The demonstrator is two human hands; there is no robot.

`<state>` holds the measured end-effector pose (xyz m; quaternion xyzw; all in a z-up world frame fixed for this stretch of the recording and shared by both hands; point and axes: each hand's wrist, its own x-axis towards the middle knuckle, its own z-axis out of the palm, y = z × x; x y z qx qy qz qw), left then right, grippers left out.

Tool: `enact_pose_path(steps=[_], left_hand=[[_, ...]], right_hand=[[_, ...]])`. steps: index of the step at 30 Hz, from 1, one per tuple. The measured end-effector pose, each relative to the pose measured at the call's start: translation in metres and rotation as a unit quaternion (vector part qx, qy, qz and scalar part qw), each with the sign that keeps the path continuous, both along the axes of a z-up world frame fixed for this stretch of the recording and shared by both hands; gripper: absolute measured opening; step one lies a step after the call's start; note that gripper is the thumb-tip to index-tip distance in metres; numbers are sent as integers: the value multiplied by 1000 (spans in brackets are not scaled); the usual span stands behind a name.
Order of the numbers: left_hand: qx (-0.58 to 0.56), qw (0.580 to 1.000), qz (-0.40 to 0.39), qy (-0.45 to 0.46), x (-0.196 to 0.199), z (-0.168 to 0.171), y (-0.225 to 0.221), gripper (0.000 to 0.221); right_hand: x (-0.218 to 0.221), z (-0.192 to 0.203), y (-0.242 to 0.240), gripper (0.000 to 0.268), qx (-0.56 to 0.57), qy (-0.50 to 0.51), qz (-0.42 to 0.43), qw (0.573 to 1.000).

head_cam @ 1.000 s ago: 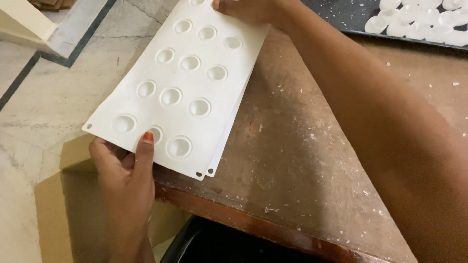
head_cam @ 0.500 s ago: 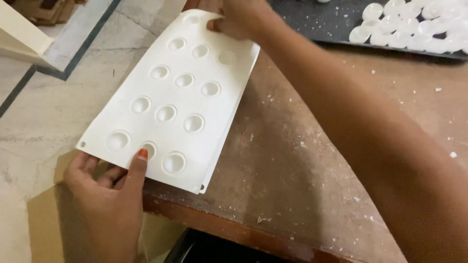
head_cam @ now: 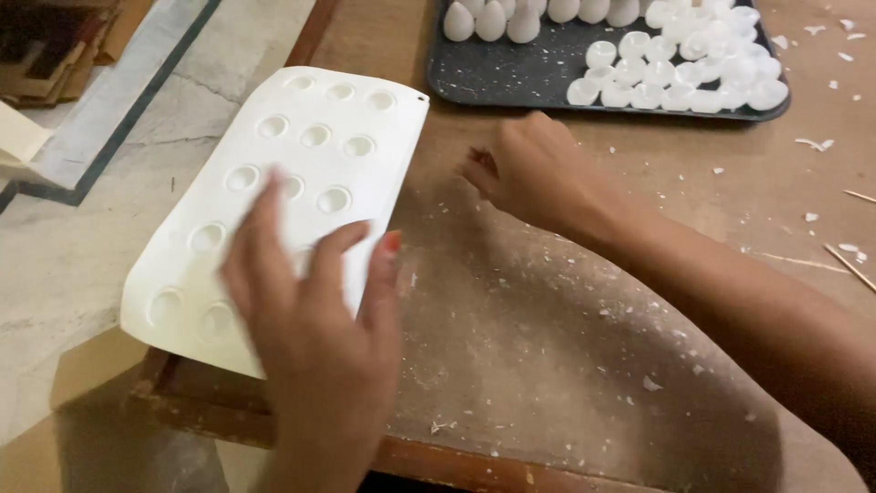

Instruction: Extracting small wax candles from a circular silicone mold.

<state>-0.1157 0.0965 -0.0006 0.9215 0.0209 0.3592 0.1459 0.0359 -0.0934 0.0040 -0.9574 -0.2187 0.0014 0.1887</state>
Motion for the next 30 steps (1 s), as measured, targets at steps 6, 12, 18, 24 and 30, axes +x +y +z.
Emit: enact_pose_path(steps=[6,12,18,24,30], left_hand=[[-25,946,-300,118,52,-16,-104,20],[-19,904,-347,249,65,-21,-165,29],[0,847,-528,58,73,-58,-161,78],[-218,827,-415,311,74,-61,-146,76],[-660,465,-492,326,77,-45,-136,74]], right_hand=[[-46,-27,-102,15,22,84,-20,996],[-84,-46,-160,28,226,241,-177,927],[-108,-12,-154,50,572,343,-99,738],[-123,-16,-129,64,303,-6,15,953],[-119,-24,-134,71,-188,-225,6,956]])
